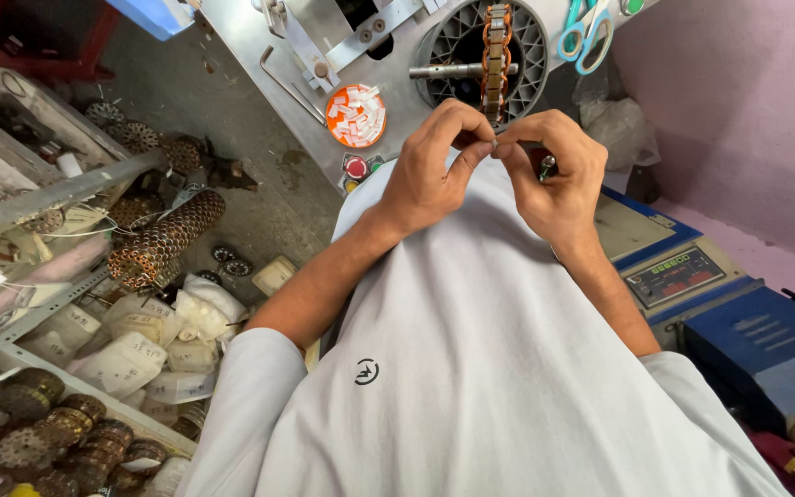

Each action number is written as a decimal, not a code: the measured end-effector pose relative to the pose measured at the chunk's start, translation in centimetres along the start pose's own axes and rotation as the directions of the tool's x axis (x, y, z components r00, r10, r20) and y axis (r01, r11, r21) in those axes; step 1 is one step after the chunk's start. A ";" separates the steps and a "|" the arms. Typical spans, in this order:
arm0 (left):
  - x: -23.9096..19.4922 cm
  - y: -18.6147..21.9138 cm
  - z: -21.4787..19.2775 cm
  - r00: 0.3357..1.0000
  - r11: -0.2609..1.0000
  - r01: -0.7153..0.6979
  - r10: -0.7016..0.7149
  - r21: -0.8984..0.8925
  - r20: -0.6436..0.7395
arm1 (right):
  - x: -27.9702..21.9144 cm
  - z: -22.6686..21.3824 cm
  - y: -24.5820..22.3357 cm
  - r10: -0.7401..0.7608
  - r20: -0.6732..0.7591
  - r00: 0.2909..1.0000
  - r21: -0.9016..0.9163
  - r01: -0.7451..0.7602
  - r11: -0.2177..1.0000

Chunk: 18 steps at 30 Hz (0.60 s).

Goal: The person winds copper wire onto a motor stator by hand using a small screwdriver-like tool, inserting small white paper insulators into the slots between coils.

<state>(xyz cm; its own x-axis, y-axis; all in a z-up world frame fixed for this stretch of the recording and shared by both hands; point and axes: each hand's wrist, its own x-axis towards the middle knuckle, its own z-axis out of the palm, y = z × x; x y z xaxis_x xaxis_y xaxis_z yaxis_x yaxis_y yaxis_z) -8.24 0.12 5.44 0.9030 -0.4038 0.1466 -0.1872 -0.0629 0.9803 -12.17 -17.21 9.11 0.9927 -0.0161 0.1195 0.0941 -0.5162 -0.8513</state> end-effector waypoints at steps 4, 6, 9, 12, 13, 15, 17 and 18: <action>0.3 -0.7 0.6 0.993 0.995 0.082 -0.077 -0.053 0.087 | -0.3 0.6 0.7 0.101 0.048 0.994 0.128 -0.106 0.986; 0.8 -1.1 0.5 0.991 0.989 0.103 -0.093 -0.110 0.092 | -0.1 0.7 0.8 0.152 0.041 0.988 0.159 -0.157 0.975; 2.2 -2.4 -0.2 1.000 0.990 0.027 -0.026 -0.136 0.007 | 0.8 1.0 0.8 0.163 -0.070 0.984 0.256 -0.140 0.956; 3.8 -5.1 -1.3 0.983 0.988 -0.152 0.149 -0.018 -0.109 | 2.2 1.2 1.3 -0.031 -0.138 0.990 0.055 0.039 0.998; 4.4 -6.4 -1.3 0.976 0.984 -0.179 0.176 -0.014 -0.132 | 2.5 1.2 1.5 -0.052 -0.142 0.988 0.017 0.055 0.998; 5.1 -9.0 -1.2 0.990 0.974 -0.126 0.112 -0.187 -0.084 | 2.8 1.5 1.9 -0.095 -0.147 0.985 -0.058 0.087 0.995; 5.5 -11.1 -1.1 0.995 0.863 0.066 -0.020 -0.501 0.097 | 2.9 1.6 2.4 -0.104 -0.146 0.984 -0.123 0.086 0.989; 5.5 -11.8 -1.1 0.990 0.846 0.079 -0.003 -0.527 0.144 | 2.8 1.7 2.5 -0.122 -0.144 0.982 -0.144 0.101 0.984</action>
<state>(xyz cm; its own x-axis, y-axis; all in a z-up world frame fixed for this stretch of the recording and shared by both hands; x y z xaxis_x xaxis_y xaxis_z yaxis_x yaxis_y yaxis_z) -0.57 -0.33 -5.20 0.8387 -0.5306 0.1228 0.1167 0.3953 0.9111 -8.98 -17.12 6.50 0.9524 -0.0765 0.2951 0.1824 -0.6328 -0.7526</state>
